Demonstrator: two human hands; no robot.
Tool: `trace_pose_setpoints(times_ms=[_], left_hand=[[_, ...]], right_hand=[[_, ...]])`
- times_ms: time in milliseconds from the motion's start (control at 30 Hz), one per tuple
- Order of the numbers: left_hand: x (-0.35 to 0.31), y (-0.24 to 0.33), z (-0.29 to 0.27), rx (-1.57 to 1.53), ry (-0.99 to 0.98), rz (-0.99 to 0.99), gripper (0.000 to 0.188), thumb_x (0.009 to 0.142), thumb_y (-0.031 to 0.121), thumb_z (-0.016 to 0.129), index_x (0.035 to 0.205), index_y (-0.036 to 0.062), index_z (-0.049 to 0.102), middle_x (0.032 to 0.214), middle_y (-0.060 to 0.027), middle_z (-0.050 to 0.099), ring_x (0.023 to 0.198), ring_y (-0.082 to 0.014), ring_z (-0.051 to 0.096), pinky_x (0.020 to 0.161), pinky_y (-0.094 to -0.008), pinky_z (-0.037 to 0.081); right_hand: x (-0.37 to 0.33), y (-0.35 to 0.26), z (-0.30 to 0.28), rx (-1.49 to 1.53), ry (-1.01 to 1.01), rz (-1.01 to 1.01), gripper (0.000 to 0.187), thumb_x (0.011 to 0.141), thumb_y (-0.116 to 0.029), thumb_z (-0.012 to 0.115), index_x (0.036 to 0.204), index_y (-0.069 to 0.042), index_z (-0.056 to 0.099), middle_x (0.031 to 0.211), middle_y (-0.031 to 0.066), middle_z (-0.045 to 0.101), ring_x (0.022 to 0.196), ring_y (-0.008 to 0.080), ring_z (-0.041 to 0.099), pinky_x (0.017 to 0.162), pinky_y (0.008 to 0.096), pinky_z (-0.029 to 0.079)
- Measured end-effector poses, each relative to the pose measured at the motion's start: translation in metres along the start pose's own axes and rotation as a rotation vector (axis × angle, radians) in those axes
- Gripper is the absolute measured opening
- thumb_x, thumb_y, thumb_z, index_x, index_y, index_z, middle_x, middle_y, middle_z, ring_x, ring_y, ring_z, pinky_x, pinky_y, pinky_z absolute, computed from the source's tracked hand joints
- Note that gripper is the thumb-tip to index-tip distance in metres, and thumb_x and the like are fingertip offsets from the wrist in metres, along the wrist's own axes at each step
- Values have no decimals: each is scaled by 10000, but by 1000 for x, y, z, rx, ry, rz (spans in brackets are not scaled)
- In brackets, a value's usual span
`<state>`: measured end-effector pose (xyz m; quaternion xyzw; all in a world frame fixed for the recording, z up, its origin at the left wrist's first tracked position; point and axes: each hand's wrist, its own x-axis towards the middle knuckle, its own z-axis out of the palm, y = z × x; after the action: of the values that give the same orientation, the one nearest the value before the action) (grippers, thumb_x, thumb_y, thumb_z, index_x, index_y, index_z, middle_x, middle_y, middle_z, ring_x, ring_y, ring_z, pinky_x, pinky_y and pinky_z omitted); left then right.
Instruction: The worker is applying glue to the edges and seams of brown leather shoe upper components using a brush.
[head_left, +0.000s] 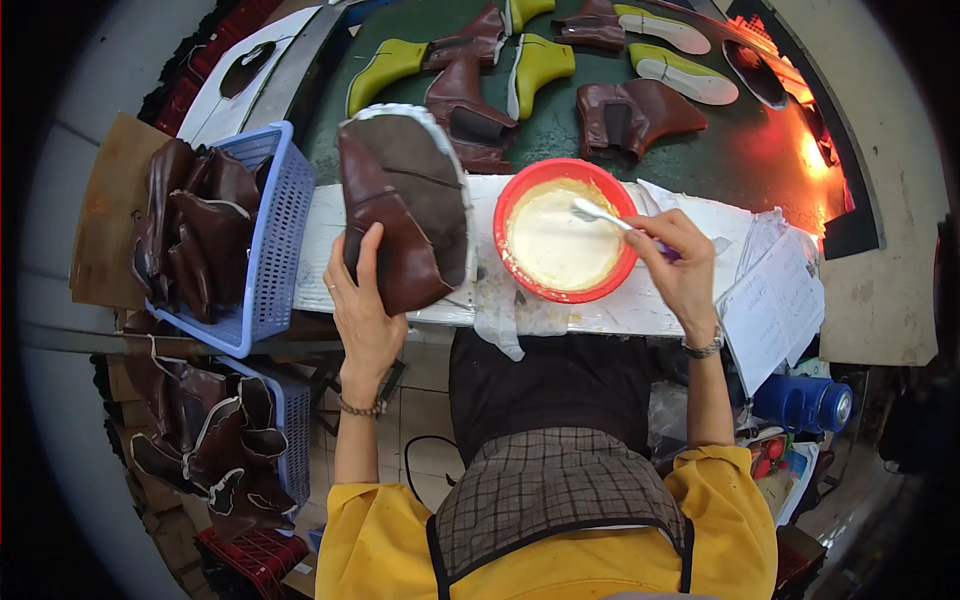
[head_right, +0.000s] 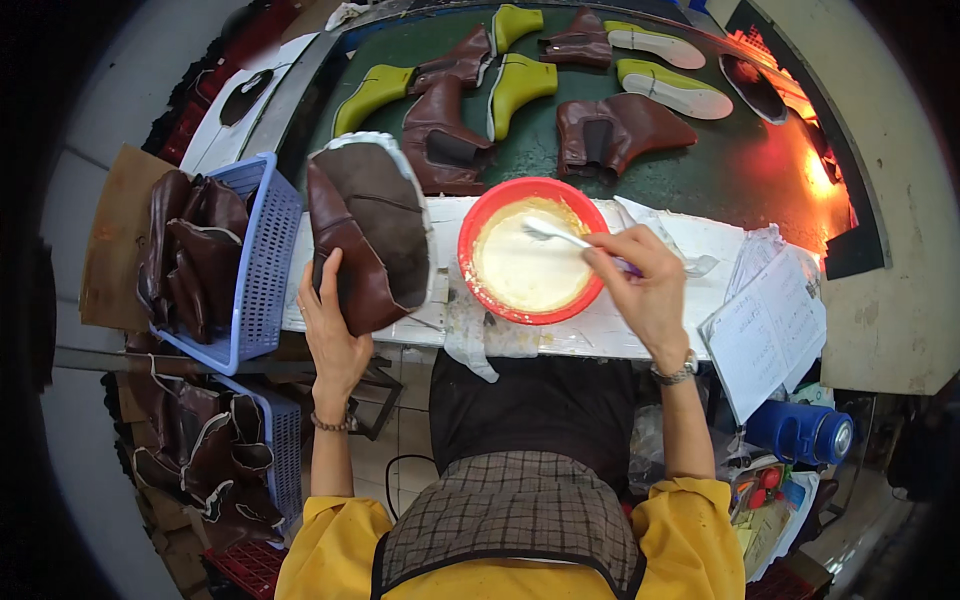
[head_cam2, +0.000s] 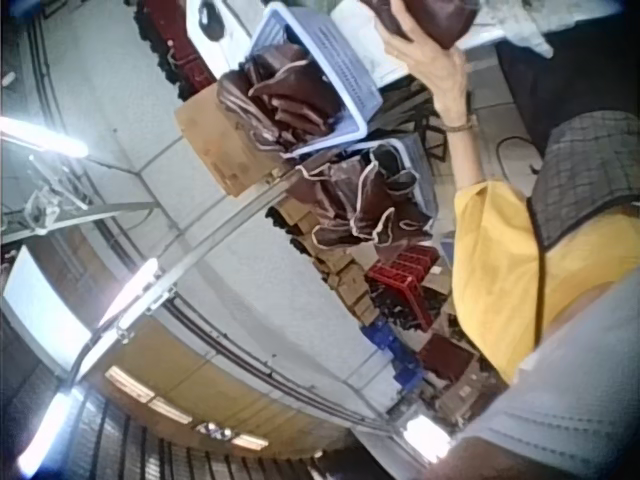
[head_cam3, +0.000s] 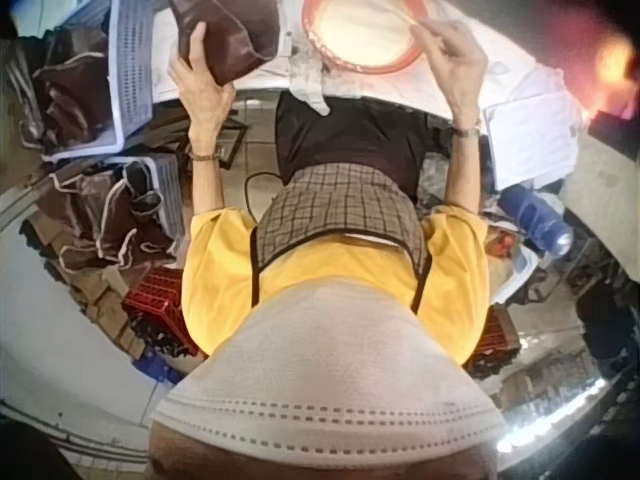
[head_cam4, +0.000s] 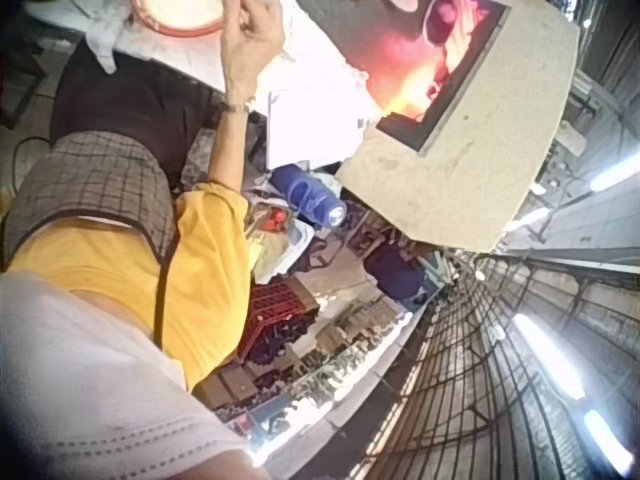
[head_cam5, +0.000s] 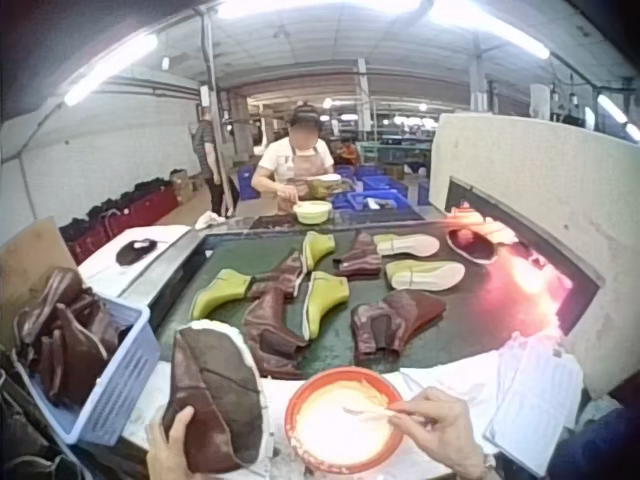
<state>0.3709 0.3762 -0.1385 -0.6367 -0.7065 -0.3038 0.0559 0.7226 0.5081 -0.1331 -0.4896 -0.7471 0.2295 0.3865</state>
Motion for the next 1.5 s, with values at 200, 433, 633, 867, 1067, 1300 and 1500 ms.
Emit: trace_pose_setpoints(times_ms=[200,433,633,867,1067,1300,1500], left_hand=[[-5,41,5,-255,-38,147,935,691,-29,819,1535,133,450,1524,-289,380,1301,-491,470,1056,-516,446],[-3,46,2,-318,-27,226,876,774,-15,815,1544,41,400,1510,-245,415,1332,-405,511,1100,-421,428],[12,53,18,-343,166,174,919,763,-27,806,1562,19,355,1511,-217,425,1340,-388,490,1126,-433,393],[30,47,48,-495,410,114,967,721,-21,827,1558,10,343,1501,-257,420,1347,-412,463,1126,-459,376],[40,40,52,-202,420,338,951,736,-24,821,1557,9,342,1509,-280,414,1340,-421,476,1118,-465,387],[22,36,36,-708,188,55,1002,810,-48,792,1628,7,215,1529,-207,442,1314,-303,532,1097,-380,445],[-4,20,11,-896,-66,-77,820,971,-52,606,1662,28,171,1599,-142,404,1391,-225,480,1130,-335,409]], right_hand=[[2,-13,19,245,-48,-55,154,874,-72,805,1025,-43,806,818,49,679,677,100,608,577,249,454],[31,1,12,276,110,-173,179,865,-71,820,1040,-36,803,915,51,687,725,114,623,615,250,481],[2,-4,14,251,75,-292,229,808,-1,845,1031,-45,814,937,50,659,777,125,643,673,255,515],[-27,-16,19,340,-71,-188,212,829,3,834,1039,-16,807,960,51,656,799,105,651,699,229,535],[-29,-26,14,398,-168,-151,185,853,-4,815,1036,-25,809,918,38,658,760,92,627,652,223,487],[-7,-1,10,298,54,-208,174,861,-10,808,1034,-29,810,932,51,690,746,97,649,632,227,515],[8,4,7,269,114,-156,155,872,-67,821,1024,-38,812,912,29,686,700,74,625,576,218,461]])
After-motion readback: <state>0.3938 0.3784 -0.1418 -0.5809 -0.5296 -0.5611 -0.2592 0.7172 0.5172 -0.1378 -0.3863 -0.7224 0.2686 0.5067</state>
